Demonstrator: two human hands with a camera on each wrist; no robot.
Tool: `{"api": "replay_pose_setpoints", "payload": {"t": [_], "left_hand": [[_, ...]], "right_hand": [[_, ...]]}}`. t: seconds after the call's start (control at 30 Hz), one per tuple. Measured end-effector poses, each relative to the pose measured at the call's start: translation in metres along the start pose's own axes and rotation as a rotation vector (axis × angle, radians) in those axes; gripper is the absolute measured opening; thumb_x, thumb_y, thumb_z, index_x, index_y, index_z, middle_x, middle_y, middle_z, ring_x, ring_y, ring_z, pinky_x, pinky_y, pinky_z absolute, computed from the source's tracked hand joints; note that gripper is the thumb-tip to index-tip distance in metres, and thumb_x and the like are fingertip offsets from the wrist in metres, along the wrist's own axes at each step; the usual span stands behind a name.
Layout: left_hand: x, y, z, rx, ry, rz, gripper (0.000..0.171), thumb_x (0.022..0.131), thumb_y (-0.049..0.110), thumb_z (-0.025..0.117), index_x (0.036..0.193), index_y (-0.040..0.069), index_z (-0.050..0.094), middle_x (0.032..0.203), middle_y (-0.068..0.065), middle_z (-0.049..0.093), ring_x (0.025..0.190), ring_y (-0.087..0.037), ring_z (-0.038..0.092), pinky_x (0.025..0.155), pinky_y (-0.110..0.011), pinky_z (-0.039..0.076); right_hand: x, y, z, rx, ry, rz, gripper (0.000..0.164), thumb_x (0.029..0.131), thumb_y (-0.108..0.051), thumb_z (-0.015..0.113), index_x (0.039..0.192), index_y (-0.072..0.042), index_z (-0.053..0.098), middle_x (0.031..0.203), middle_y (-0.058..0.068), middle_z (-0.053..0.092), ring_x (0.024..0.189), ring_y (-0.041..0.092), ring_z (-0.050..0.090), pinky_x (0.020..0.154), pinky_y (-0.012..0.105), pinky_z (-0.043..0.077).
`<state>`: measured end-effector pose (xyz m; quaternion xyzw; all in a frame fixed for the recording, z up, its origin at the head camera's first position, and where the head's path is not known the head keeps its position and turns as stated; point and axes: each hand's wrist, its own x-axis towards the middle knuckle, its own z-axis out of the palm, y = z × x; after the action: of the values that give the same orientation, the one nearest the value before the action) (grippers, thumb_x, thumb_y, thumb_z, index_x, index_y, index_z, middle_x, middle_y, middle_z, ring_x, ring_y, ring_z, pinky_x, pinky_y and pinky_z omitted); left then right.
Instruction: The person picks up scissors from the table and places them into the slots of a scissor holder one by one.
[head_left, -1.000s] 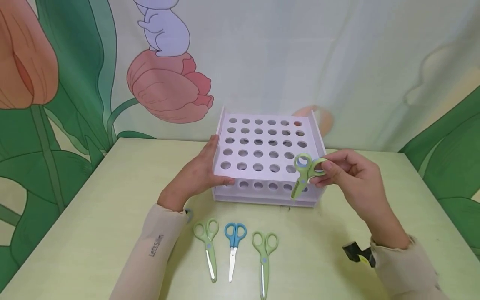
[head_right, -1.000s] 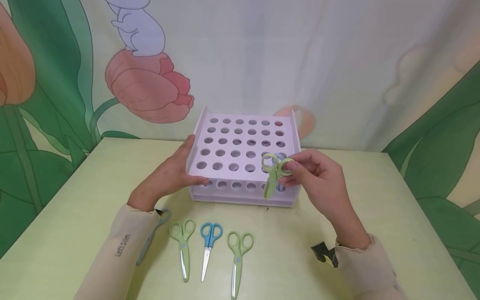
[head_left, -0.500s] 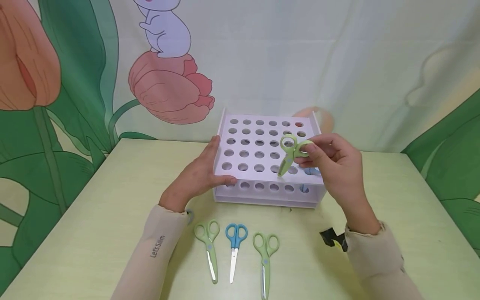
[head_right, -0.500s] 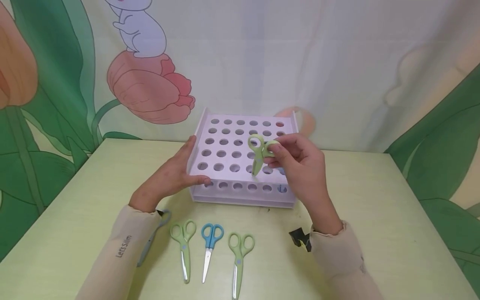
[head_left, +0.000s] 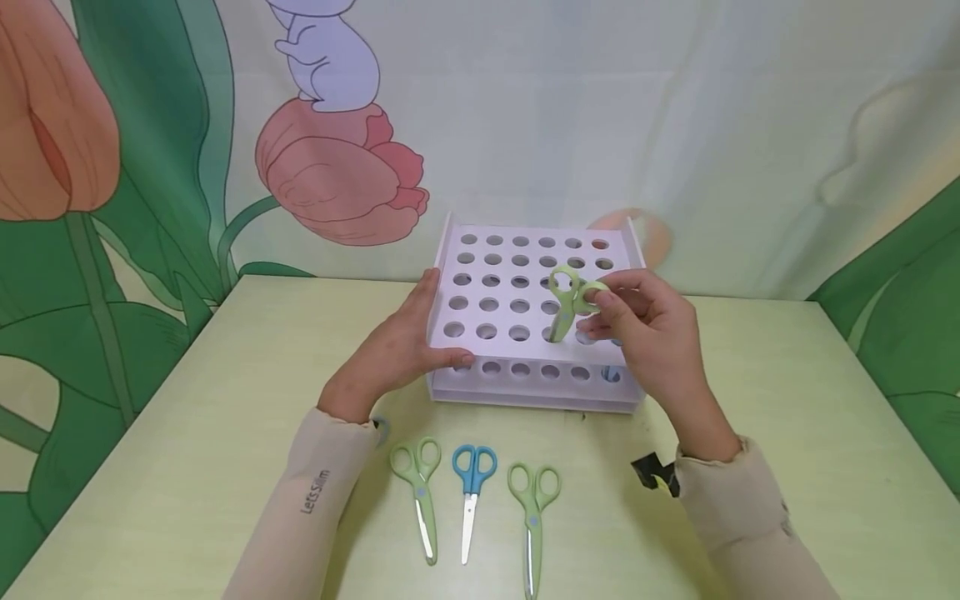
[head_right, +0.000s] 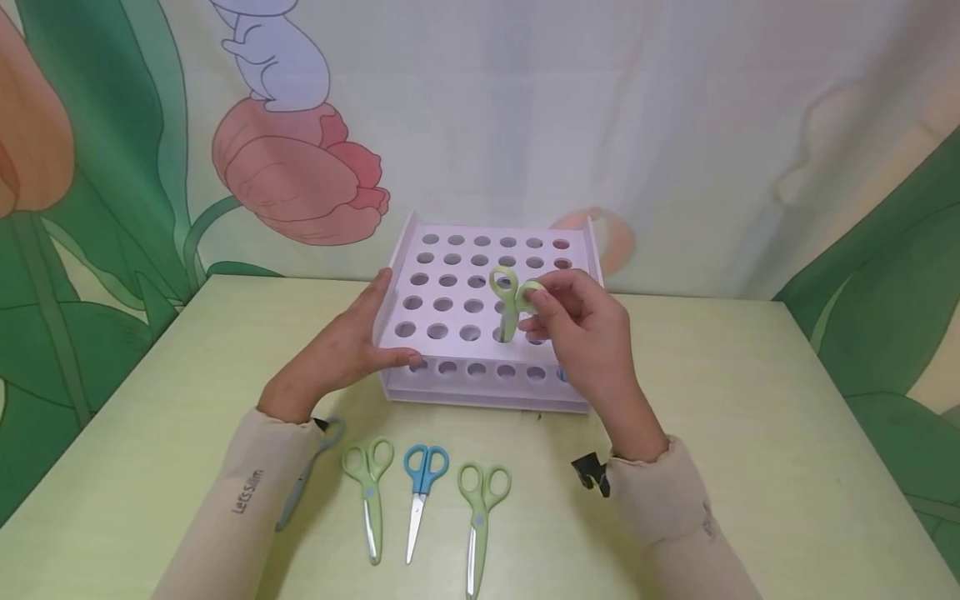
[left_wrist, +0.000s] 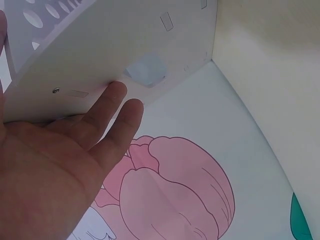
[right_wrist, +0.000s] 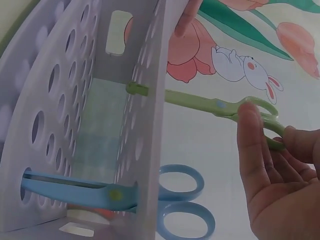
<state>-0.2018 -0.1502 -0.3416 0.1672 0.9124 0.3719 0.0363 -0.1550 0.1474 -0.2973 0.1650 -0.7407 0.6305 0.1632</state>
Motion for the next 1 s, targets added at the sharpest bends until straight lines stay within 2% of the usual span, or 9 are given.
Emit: {"api": "replay_pose_setpoints", "payload": {"t": [0.1,0.3,0.47,0.73,1.0], "left_hand": [[-0.001,-0.001,0.001,-0.003,0.003,0.003,0.129,0.077,0.038,0.09,0.163,0.014,-0.003,0.169,-0.003,0.004,0.127,-0.025,0.04,0.113,-0.042,0.031],[0.0,-0.001,0.0,-0.004,0.005,0.006,0.129,0.077,0.038,0.09,0.163,0.015,-0.003,0.169,-0.002,0.005,0.128,-0.025,0.04,0.113,-0.043,0.031],[0.001,-0.001,0.0,-0.002,0.004,0.011,0.13,0.076,0.039,0.09,0.163,0.015,-0.004,0.169,-0.002,0.005,0.128,-0.025,0.039,0.113,-0.042,0.031],[0.001,-0.001,0.0,-0.002,0.001,0.017,0.13,0.076,0.04,0.09,0.163,0.013,-0.003,0.169,-0.003,0.005,0.13,-0.025,0.038,0.114,-0.042,0.03],[0.001,-0.001,-0.001,0.021,-0.004,0.011,0.132,0.075,0.047,0.088,0.163,0.013,-0.003,0.169,-0.004,0.003,0.132,-0.024,0.037,0.114,-0.041,0.03]], "right_hand": [[0.0,0.002,0.002,-0.046,-0.015,0.043,0.015,0.099,-0.005,0.065,0.109,0.006,0.064,0.096,0.016,0.073,0.062,0.018,0.07,0.06,0.033,0.059],[-0.002,0.003,0.006,-0.195,-0.008,0.088,0.018,0.097,-0.017,0.072,0.106,-0.002,0.069,0.089,0.013,0.073,0.051,0.02,0.063,0.051,0.029,0.055],[-0.004,0.007,0.008,-0.282,-0.026,0.085,0.015,0.095,-0.017,0.073,0.105,-0.006,0.07,0.091,0.012,0.074,0.047,0.021,0.06,0.047,0.026,0.051],[-0.005,0.013,0.01,-0.342,-0.067,0.11,0.008,0.096,-0.009,0.071,0.102,-0.006,0.069,0.094,0.011,0.075,0.045,0.026,0.06,0.046,0.025,0.046],[-0.005,0.017,0.012,-0.358,-0.083,0.145,0.012,0.096,-0.008,0.069,0.107,-0.005,0.069,0.096,0.012,0.075,0.046,0.034,0.061,0.044,0.026,0.046]]}}
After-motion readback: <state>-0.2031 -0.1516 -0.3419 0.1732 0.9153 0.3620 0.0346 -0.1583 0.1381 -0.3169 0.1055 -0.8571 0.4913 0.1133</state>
